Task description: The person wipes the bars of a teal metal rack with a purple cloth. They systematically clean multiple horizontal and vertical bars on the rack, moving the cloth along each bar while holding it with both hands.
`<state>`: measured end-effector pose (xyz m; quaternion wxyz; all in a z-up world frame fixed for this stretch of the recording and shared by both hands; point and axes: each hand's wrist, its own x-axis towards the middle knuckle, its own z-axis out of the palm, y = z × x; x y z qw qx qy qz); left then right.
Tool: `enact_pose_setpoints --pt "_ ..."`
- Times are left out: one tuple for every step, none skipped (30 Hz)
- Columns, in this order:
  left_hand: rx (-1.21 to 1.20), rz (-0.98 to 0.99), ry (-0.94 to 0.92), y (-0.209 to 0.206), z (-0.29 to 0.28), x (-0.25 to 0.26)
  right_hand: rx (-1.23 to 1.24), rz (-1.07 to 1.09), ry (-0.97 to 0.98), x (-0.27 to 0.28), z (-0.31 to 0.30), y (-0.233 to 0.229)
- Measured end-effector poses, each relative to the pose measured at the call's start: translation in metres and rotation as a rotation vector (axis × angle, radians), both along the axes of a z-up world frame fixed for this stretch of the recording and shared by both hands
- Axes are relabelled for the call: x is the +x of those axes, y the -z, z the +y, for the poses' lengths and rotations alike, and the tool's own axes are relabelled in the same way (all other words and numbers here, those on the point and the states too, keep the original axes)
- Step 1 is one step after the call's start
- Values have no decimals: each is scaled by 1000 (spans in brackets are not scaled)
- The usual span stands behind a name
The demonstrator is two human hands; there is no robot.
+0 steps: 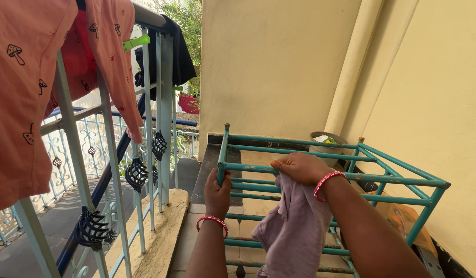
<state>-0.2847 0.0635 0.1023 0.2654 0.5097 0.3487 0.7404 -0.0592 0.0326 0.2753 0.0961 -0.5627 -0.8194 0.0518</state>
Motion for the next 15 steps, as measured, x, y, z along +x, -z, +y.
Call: enact_pose_setpoints --pt "-16 -9 8 -1 -1 0 -26 8 47 1 1 0" --pt "-35 -20 16 -1 -2 0 15 3 17 -4 4 1" --pt "-40 -7 -6 -1 -3 0 55 -2 -14 -14 7 2" --pt "-47 6 -25 0 -3 0 94 -7 -42 -24 9 3" --pt "-53 20 -44 1 -3 2 111 -11 -17 -36 8 6" --pt "-48 -1 -31 1 -1 2 129 -17 4 -56 8 8" --pt "-44 -23 -17 2 2 3 183 9 -31 -75 7 10" --pt "-43 -42 -4 5 5 3 234 37 -68 -94 4 14" --pt "2 -9 -53 8 9 1 301 120 -136 -112 -1 20" --pt "50 22 -97 10 14 -1 370 200 -200 -124 -6 25" --pt "97 52 -141 12 18 -3 429 216 -195 -134 -10 31" --pt "89 64 -133 15 21 -4 491 225 -190 -140 -14 36" --pt "81 76 -124 17 22 -5 552 234 -185 -140 -18 41" --pt "74 95 -114 17 23 -6 600 239 -256 -134 -20 44" --pt "45 74 -102 16 23 -6 648 244 -328 -124 -22 46"
